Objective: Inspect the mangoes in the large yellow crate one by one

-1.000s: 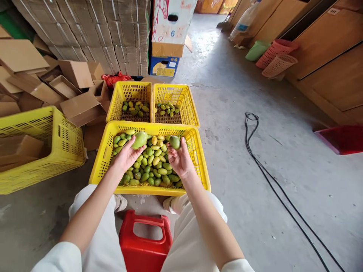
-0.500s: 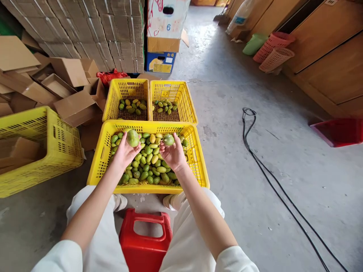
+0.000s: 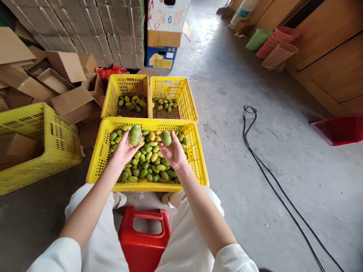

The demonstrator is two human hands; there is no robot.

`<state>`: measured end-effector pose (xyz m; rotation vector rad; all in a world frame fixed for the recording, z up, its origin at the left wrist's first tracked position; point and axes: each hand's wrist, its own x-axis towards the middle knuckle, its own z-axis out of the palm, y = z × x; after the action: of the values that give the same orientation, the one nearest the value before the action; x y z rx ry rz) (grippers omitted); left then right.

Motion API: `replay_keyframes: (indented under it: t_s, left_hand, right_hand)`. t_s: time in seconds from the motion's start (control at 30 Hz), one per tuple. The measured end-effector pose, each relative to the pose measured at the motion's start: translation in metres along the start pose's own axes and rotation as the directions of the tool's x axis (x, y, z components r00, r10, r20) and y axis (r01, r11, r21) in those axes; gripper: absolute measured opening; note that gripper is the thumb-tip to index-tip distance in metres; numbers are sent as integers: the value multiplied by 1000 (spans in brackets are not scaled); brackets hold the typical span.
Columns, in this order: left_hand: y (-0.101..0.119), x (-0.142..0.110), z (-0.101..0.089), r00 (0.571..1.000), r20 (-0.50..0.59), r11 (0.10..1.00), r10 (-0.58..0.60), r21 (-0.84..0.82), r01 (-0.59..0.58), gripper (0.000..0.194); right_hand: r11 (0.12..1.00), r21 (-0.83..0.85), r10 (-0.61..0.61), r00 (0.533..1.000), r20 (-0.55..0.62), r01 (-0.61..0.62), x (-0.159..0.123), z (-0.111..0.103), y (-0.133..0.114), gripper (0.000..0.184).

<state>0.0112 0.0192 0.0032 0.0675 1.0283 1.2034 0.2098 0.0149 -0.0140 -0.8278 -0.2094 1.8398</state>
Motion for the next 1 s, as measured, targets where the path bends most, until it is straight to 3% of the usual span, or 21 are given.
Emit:
replay_keyframes:
  t_s: [0.17, 0.3, 0.57, 0.7, 0.83, 1.0]
  left_hand:
    - [2, -3, 4, 999, -53, 996, 5, -88, -9, 17]
    - [1, -2, 4, 997, -79, 997, 0, -82, -7, 19]
    - [3, -7, 8, 994, -89, 990, -61, -135, 48, 23]
    - [7, -10, 15, 986, -148, 978, -78, -204, 47, 25]
    - [6, -11, 17, 983, -136, 986, -122, -132, 104, 25]
    - [0, -10, 14, 985, -114, 991, -130, -27, 128, 5]
  right_hand:
    - [994, 81, -67, 996, -53, 71, 4, -6, 1, 12]
    - [992, 101, -75, 996, -55, 80, 8, -11, 4, 19]
    - [983, 134, -113, 990, -82, 123, 14, -18, 10, 15]
    - [977, 180, -96, 988, -117, 116, 14, -22, 9, 11]
    - [975, 208, -48, 991, -125, 73, 10, -19, 5, 8]
    - [974, 228, 14, 994, -110, 11, 3, -7, -1, 8]
